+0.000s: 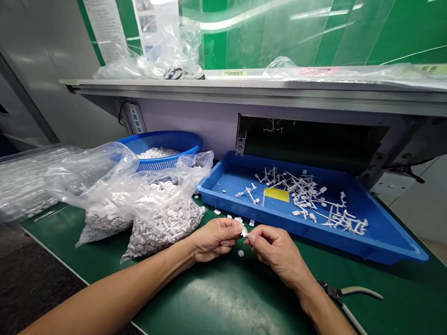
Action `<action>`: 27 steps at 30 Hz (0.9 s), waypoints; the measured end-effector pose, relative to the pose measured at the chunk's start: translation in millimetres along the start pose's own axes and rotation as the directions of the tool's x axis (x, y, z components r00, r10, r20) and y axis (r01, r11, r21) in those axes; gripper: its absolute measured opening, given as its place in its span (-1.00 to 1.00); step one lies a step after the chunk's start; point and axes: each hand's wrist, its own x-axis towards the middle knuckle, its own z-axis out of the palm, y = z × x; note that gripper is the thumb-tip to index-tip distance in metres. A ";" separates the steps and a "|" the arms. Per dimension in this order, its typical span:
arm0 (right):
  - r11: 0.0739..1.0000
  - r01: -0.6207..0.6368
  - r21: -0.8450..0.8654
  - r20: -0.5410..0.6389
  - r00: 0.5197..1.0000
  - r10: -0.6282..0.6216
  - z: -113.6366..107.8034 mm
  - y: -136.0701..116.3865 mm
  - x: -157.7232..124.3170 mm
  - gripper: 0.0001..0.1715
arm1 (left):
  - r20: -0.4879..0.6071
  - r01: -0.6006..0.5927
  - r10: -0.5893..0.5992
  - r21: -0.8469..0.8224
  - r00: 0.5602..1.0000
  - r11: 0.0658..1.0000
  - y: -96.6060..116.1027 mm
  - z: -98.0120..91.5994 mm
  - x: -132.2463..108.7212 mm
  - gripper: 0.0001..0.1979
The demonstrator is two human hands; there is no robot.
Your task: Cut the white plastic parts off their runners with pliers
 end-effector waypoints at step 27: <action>0.687 0.437 -0.581 0.261 0.899 -0.352 60.6 9.7 20.6 -0.75 | -0.418 -0.307 0.161 -0.309 0.894 0.900 4.6 -11.5 15.6 -0.88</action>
